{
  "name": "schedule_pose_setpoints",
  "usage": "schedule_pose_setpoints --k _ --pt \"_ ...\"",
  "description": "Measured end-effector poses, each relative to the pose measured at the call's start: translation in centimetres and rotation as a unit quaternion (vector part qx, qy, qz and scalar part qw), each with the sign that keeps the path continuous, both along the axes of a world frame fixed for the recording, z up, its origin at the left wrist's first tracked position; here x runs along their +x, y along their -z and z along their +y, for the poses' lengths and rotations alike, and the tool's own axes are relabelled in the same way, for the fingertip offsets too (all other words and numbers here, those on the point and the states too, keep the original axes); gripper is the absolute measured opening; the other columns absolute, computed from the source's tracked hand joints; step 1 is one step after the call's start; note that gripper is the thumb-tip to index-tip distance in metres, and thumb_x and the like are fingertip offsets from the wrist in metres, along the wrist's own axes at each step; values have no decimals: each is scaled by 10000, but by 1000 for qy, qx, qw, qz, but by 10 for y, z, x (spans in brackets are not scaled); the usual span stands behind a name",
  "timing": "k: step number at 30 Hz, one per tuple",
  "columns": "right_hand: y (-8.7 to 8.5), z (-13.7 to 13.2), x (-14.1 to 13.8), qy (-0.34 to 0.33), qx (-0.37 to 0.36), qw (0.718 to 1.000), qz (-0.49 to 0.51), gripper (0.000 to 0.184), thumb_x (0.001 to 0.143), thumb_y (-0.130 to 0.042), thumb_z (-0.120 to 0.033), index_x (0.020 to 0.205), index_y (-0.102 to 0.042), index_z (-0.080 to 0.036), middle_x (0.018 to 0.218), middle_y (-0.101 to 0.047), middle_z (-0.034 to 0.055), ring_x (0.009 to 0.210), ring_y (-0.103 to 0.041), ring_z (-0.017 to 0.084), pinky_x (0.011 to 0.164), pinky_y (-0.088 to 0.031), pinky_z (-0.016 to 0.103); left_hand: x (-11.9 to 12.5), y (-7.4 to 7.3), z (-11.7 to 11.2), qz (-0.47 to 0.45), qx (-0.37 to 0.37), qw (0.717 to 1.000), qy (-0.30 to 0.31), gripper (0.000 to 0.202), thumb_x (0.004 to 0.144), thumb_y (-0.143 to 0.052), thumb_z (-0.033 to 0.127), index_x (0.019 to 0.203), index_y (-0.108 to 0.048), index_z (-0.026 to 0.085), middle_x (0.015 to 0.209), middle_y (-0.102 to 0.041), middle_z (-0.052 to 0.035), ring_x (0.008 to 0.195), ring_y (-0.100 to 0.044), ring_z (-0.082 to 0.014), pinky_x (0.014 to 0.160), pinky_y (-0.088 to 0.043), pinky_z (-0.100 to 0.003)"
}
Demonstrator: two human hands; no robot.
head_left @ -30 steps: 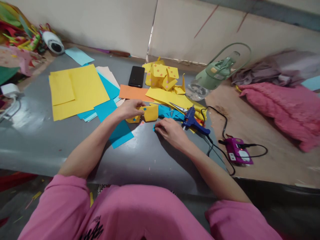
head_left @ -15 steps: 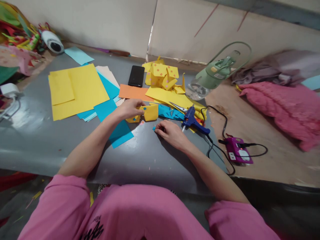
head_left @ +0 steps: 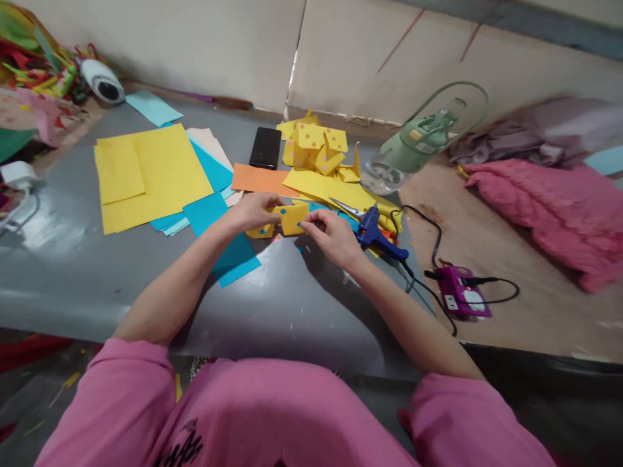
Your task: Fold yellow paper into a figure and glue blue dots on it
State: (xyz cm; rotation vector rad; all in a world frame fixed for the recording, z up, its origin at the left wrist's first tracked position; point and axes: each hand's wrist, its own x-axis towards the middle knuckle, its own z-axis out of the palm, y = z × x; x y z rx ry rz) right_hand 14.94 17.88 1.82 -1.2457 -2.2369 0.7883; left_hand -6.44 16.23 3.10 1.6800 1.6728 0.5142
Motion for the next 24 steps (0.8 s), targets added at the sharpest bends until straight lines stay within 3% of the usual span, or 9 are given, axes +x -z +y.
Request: schedule_pose_setpoints --k 6,24 --pt "0 4 -21 23 27 999 12 109 853 -618 -281 777 -613 -204 800 -641 25 765 -566 183 747 -407 326 0 1 1 -33 1 999 -2 319 791 -639 202 1101 -705 168 1079 -755 -38 960 -691 -192 721 -464 -237" --pt "10 1 -27 50 20 998 32 156 871 -561 -324 757 -561 -217 758 -633 7 712 -555 168 700 -410 312 0 5 2 -76 10 997 -7 303 782 -638 229 1073 -695 167 1079 -755 -41 984 -692 -203 742 -489 -248"
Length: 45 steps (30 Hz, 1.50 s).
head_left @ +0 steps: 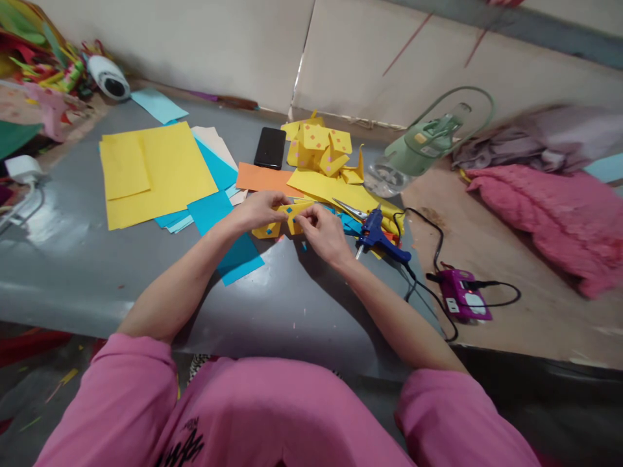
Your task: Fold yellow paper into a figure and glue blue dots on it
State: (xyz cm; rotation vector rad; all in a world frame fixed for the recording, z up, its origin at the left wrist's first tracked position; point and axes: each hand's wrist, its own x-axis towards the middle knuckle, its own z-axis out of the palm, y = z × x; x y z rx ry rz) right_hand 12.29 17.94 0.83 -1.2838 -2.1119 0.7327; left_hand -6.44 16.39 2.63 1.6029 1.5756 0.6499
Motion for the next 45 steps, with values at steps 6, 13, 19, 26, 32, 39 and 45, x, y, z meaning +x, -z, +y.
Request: schedule_pose_setpoints --k 6,13,19,26,32,39,45 --pt "-5 0 11 -8 36 999 7 162 916 -546 -328 883 -643 -203 856 -657 34 738 -559 177 741 -447 328 1 1 1 4 -14 1000 -17 299 758 -650 221 1049 -698 176 1036 -757 -26 915 -685 -188 690 -475 -238" --pt "4 -9 35 -125 259 945 -158 325 1016 -460 -324 1119 -753 -230 928 -653 92 855 -575 219 744 -447 324 -1 -2 -1 -8 -27 1000 -7 306 736 -631 224 1028 -709 178 1017 -757 -21 894 -683 -183 698 -490 -235" --pt "10 -12 38 -147 318 902 -251 365 1026 -437 -263 1282 -696 -289 951 -664 93 833 -552 217 744 -417 345 -3 -9 -5 -30 -53 998 -2 271 725 -617 238 968 -723 183 894 -744 -6 802 -676 -171 641 -488 -229" --pt "17 -9 38 -157 361 871 -296 414 1038 -406 -261 1394 -618 -261 968 -666 111 839 -539 237 727 -382 375 -5 -7 -6 -87 -70 994 -3 209 724 -656 268 907 -724 194 842 -742 -5 774 -696 -179 623 -508 -232" --pt "18 -10 37 -145 411 848 -301 420 1046 -400 -262 1414 -601 -239 975 -684 112 832 -544 241 724 -361 380 -7 -6 -6 -66 -65 996 -1 204 728 -663 297 889 -740 200 809 -744 -3 767 -703 -191 615 -511 -239" --pt "13 -12 37 -159 368 866 -297 413 1046 -400 -281 1411 -592 -252 957 -673 106 835 -544 233 715 -360 384 -7 -3 -3 -107 -78 991 -6 267 727 -664 280 964 -746 186 879 -775 -21 813 -735 -208 659 -545 -250" --pt "13 -11 36 -152 376 864 -299 413 1050 -391 -288 1401 -604 -244 987 -675 111 835 -535 236 715 -353 389 -6 -6 -7 -152 -93 984 1 210 728 -674 251 922 -729 192 834 -775 -15 731 -741 -201 655 -562 -264"
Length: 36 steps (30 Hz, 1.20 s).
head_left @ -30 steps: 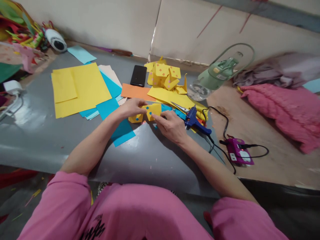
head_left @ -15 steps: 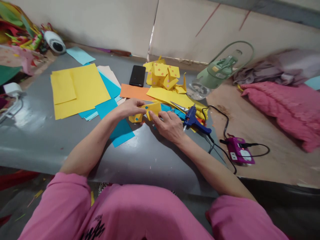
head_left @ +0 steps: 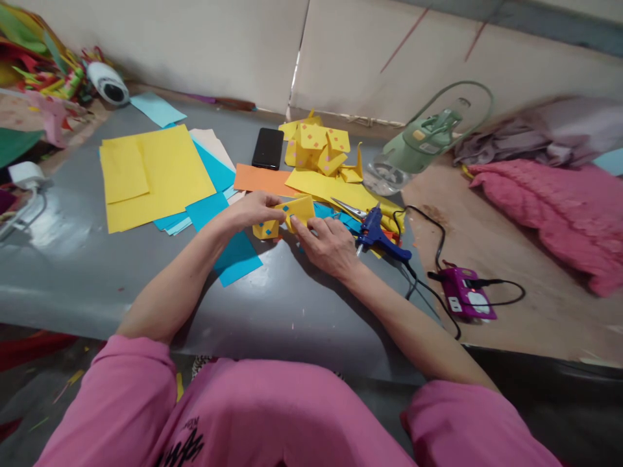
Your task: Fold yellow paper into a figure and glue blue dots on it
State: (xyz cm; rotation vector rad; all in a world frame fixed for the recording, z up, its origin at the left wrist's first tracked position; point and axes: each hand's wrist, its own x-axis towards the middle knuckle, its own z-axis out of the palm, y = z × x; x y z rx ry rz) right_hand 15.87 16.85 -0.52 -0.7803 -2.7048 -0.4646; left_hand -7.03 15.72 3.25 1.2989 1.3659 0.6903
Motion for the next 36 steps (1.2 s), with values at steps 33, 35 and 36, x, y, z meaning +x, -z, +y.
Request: schedule_pose_setpoints --k 33,35,36 --pt "-1 1 8 -26 -21 999 -29 431 1035 -393 -228 1411 -592 -301 1095 -679 103 879 -537 234 754 -352 385 -3 -7 0 124 7 992 26 161 700 -680 296 807 -762 208 747 -738 9 725 -663 -175 592 -481 -235" --pt "-6 -1 9 -26 -55 998 19 410 1034 -415 -253 1395 -607 -289 1095 -677 107 910 -558 241 795 -399 388 -3 -8 0 114 11 993 19 175 713 -677 301 831 -756 199 757 -741 6 734 -668 -176 593 -479 -234" --pt "-8 -2 10 -21 -73 995 58 397 1034 -428 -265 1383 -616 -271 1093 -674 112 933 -570 244 821 -426 386 -3 -8 0 101 14 995 12 180 718 -676 298 844 -751 194 767 -745 4 740 -674 -176 595 -480 -232"
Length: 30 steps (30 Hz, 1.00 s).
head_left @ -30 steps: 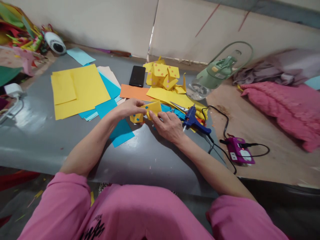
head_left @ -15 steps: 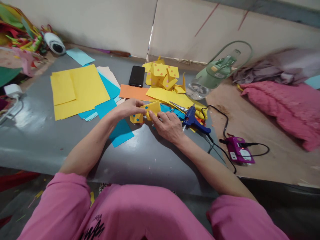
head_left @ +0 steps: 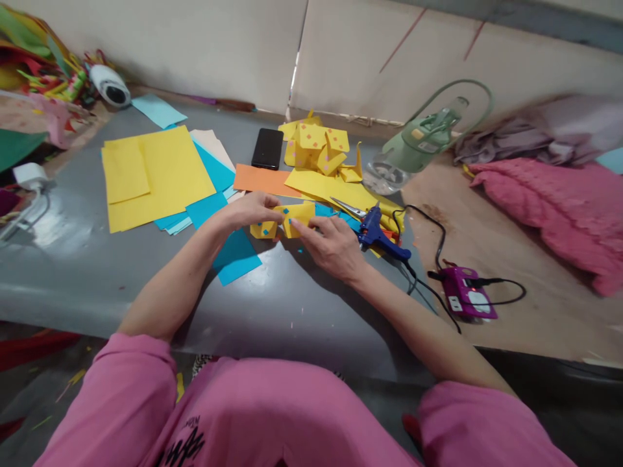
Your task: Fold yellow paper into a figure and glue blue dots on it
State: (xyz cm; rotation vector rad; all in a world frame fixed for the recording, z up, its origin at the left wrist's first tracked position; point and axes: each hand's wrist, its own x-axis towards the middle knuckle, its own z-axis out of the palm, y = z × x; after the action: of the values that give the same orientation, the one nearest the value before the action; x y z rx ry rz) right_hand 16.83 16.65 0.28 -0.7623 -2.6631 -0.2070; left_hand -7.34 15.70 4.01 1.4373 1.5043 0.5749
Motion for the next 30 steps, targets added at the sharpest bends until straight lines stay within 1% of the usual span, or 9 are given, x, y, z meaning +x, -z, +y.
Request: schedule_pose_setpoints --k 2,4,6,8,12,15,22,26,30 --pt "-4 -2 0 21 -33 996 81 361 1032 -452 -287 1332 -644 -228 1081 -670 121 975 -593 246 862 -469 375 1 1 0 -43 2 999 -9 196 729 -678 286 884 -744 186 805 -757 -1 747 -689 -173 604 -492 -228" --pt "-7 -2 -2 44 -56 987 141 300 1026 -477 -301 1224 -678 -202 1044 -673 119 984 -613 245 874 -493 368 4 2 -1 -95 -11 995 -22 210 737 -681 267 921 -734 181 825 -763 -9 720 -702 -167 614 -513 -232" --pt "-8 0 -5 58 -80 980 174 234 1014 -501 -317 1103 -684 -202 996 -676 108 943 -630 244 853 -507 372 7 4 -2 -143 -27 989 -37 206 748 -687 259 933 -719 176 801 -757 -15 667 -705 -161 614 -530 -242" --pt "-8 4 -9 66 -106 972 200 184 999 -521 -315 1026 -665 -204 967 -678 98 890 -638 237 811 -515 368 10 5 -2 -179 -33 982 -47 199 761 -695 271 934 -709 173 765 -744 -13 616 -700 -161 600 -542 -257" --pt "-9 11 -17 74 -136 957 247 84 949 -575 -270 977 -626 -209 942 -688 79 824 -635 218 761 -510 354 13 6 -2 -214 -42 974 -61 199 768 -715 281 927 -716 162 751 -727 -15 606 -695 -176 573 -553 -277" --pt "-10 11 -22 91 -148 951 258 69 923 -609 -280 959 -612 -221 939 -696 68 808 -628 214 763 -504 359 13 6 -2 -226 -41 971 -72 173 762 -724 260 902 -722 157 747 -720 -14 636 -688 -166 570 -541 -256" --pt "-14 10 -31 113 -147 951 248 62 902 -628 -279 885 -627 -220 928 -687 66 840 -619 216 768 -487 352 13 8 -1 -245 -17 966 -75 150 742 -744 258 851 -718 157 725 -699 12 635 -643 -120 599 -512 -222" --pt "-15 9 -34 142 -177 941 250 72 893 -634 -283 866 -642 -216 890 -692 54 783 -605 201 731 -469 338 12 10 0 -249 -38 965 -72 162 753 -733 253 878 -723 150 716 -708 -7 612 -652 -136 579 -508 -237" --pt "-17 7 -36 149 -206 930 266 63 871 -646 -265 846 -646 -207 864 -700 50 742 -595 189 700 -455 326 13 11 0 -256 -48 963 -69 197 746 -754 271 900 -733 150 744 -725 -29 610 -669 -154 560 -526 -256"
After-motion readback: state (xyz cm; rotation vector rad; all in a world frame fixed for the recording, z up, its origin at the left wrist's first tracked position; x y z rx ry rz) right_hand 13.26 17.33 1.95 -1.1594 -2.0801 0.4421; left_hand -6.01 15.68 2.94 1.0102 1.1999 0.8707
